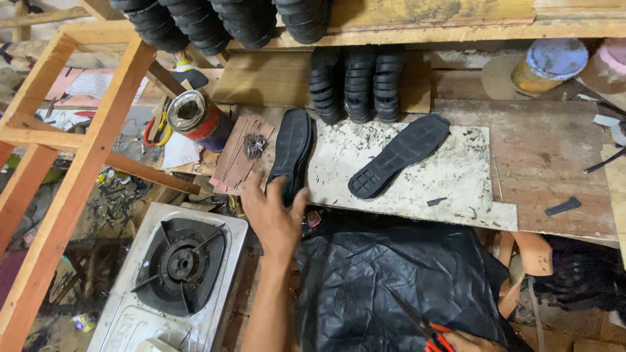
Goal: The person holds a black rubber shoe sole in one hand and uses red-handled scissors to trim excess rubber from the sole edge, rotating the sole to work around its perimeter. Trimmed pieces fall away and finished soles accumulate on the workbench.
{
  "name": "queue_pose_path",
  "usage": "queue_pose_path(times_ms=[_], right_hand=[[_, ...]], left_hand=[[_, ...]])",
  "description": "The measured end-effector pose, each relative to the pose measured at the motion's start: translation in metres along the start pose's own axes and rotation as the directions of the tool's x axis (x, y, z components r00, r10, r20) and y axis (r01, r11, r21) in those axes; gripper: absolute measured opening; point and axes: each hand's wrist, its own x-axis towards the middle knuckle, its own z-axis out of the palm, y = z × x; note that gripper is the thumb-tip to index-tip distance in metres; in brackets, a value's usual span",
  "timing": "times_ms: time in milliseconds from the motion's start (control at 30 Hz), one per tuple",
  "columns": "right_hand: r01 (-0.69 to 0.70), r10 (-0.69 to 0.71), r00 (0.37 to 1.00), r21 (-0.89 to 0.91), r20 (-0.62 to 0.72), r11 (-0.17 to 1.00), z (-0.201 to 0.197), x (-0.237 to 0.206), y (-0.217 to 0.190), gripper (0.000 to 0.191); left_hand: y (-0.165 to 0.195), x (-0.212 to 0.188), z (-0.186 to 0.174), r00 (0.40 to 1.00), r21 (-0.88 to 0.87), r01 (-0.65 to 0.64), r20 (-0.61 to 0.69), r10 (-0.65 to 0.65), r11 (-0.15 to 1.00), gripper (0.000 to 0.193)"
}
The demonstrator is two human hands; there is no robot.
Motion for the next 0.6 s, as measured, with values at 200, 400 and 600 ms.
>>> queue_pose_path(times_ms=[200, 400, 600], right_hand=[[-0.112, 0.111, 0.992, -0.026, -0.056, 0.993, -0.001, 0.004, -0.011, 0.031], [-0.237, 0.238, 0.97, 0.021, -0.056, 0.971, -0.002, 0.003, -0.025, 0.03], [-0.413, 0.433, 0.901, 0.223, -0.043, 0.883, -0.005, -0.005, -0.019, 0.029]], left_hand=[[0.054, 0.0, 0.039, 0.949, -0.31, -0.07, 0.273, 0.159, 0.948, 0.043], [0.082, 0.023, 0.078, 0.695, -0.143, -0.03, 0.708, 0.124, 0.989, 0.048], [0.069, 0.03, 0.066, 0.702, -0.41, 0.506, 0.707, -0.086, 0.758, 0.048]])
